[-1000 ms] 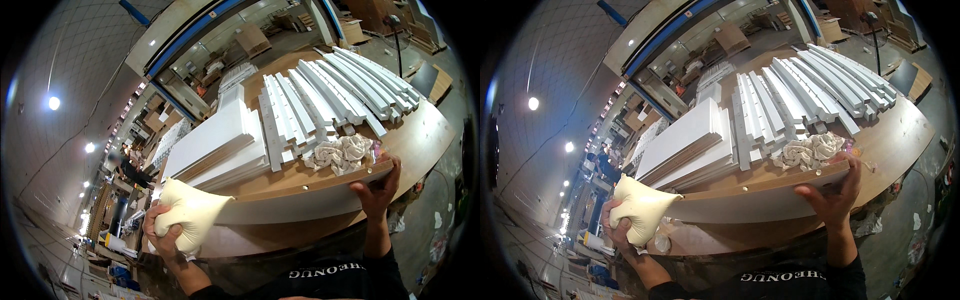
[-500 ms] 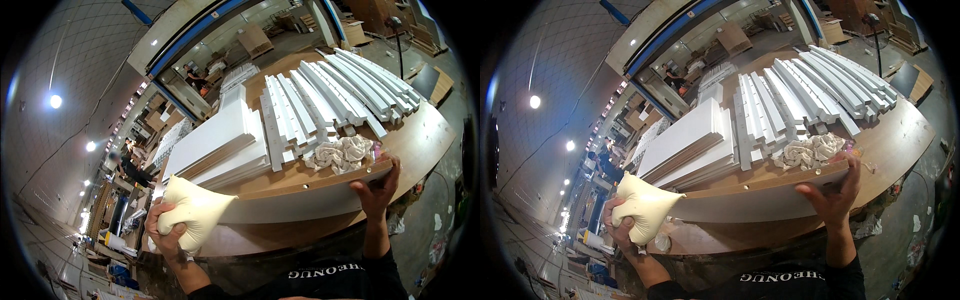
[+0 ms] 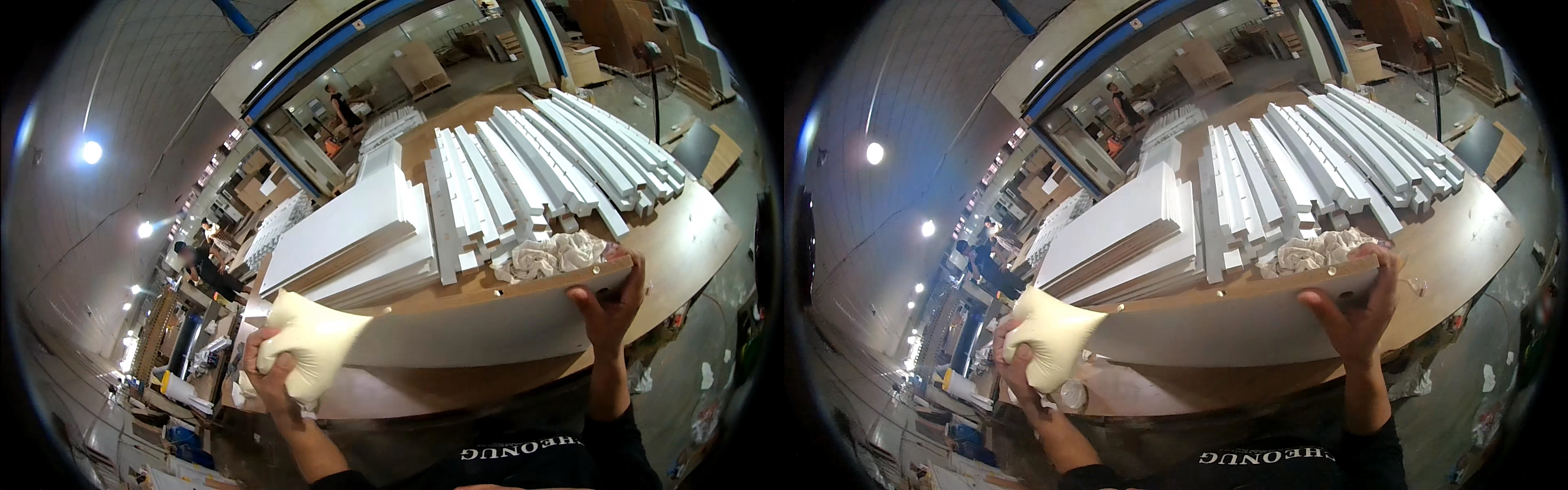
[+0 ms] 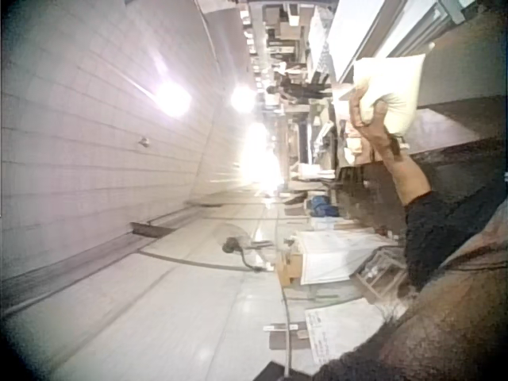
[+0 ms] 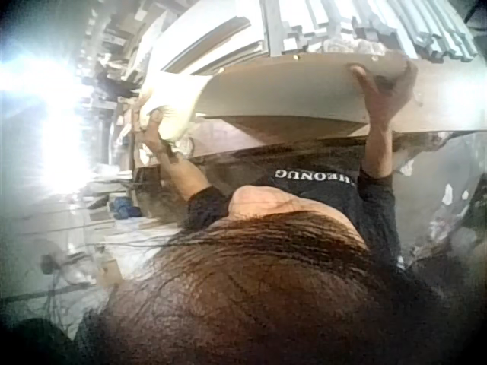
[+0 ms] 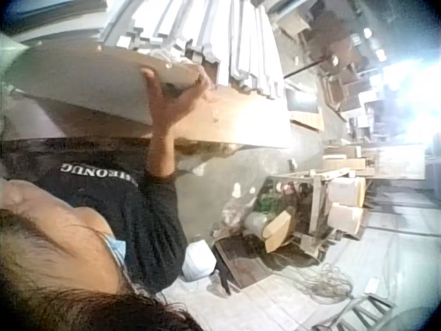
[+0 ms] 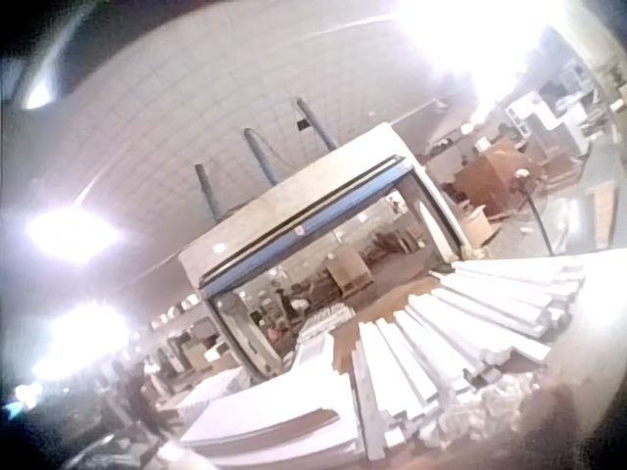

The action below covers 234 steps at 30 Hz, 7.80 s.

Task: The person applies glue to a wooden panel from a plastic pouch and then fits another wooden component into the glued slot to assemble a piece of furniture.

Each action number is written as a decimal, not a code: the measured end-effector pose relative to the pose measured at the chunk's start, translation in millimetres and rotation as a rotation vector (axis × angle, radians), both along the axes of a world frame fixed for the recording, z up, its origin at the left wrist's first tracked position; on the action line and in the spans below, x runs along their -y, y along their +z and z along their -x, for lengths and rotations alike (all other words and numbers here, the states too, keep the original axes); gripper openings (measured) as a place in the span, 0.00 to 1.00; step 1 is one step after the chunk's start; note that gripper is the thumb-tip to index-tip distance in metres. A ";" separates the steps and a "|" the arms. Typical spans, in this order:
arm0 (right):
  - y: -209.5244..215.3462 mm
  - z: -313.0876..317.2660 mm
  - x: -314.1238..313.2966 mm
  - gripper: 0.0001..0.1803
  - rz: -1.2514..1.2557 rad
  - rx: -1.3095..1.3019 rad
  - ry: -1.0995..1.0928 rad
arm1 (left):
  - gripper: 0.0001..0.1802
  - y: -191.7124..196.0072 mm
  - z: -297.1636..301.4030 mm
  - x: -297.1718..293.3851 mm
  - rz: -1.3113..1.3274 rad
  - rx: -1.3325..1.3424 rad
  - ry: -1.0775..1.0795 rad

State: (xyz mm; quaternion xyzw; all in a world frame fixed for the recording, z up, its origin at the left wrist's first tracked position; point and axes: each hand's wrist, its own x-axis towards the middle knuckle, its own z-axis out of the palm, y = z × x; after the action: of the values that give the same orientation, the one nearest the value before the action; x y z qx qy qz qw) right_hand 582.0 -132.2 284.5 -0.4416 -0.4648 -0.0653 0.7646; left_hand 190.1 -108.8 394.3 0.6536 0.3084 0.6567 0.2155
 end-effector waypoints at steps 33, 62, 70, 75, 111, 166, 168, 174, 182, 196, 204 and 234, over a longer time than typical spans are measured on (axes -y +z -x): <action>-16.3 -10.4 -28.1 0.26 -0.016 0.066 -0.438 | 0.34 2.6 104.6 -71.8 0.180 0.102 -0.142; -19.3 -13.3 -32.0 0.28 -0.021 0.057 -0.476 | 0.29 21.7 111.2 -87.6 0.103 -0.104 -0.205; -21.8 -16.7 -29.2 0.27 -0.024 0.055 -0.440 | 0.29 21.4 114.7 -90.0 0.076 -0.159 -0.191; -21.7 -17.3 -29.6 0.26 -0.027 0.074 -0.437 | 0.28 20.6 114.7 -88.2 0.079 -0.148 -0.180; -46.2 -46.5 -31.2 0.23 0.052 0.032 -0.410 | 0.24 44.0 190.4 -60.1 -0.013 -0.306 0.198; -51.9 -58.1 -37.1 0.24 0.074 0.085 -0.469 | 0.21 43.4 208.6 -57.0 -0.092 -0.319 0.370; -54.4 -63.5 -32.9 0.23 0.110 0.071 -0.464 | 0.21 43.2 212.8 -59.1 -0.064 -0.273 0.391; -57.7 -62.8 -38.6 0.23 0.055 0.101 -0.411 | 0.20 44.6 230.2 -52.3 -0.026 -0.245 0.479; -55.6 -65.8 -35.9 0.23 0.074 0.116 -0.467 | 0.19 37.4 239.3 -67.0 -0.025 -0.295 0.598; -51.3 -60.9 -36.2 0.24 0.076 0.123 -0.461 | 0.20 36.8 237.9 -64.9 0.044 -0.277 0.554; -47.8 -57.0 -36.1 0.22 0.105 0.132 -0.506 | 0.21 36.1 237.7 -67.3 0.049 -0.296 0.568; -44.3 -60.2 -28.9 0.24 0.084 0.142 -0.520 | 0.23 12.8 259.6 -88.9 0.064 -0.025 0.500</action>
State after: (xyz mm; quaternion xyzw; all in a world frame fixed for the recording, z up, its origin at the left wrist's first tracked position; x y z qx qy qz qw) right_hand 642.1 -103.3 240.2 -0.5718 -0.3903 -0.2711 0.6687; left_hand -69.5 -19.9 407.1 0.5579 0.4838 0.6713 0.0634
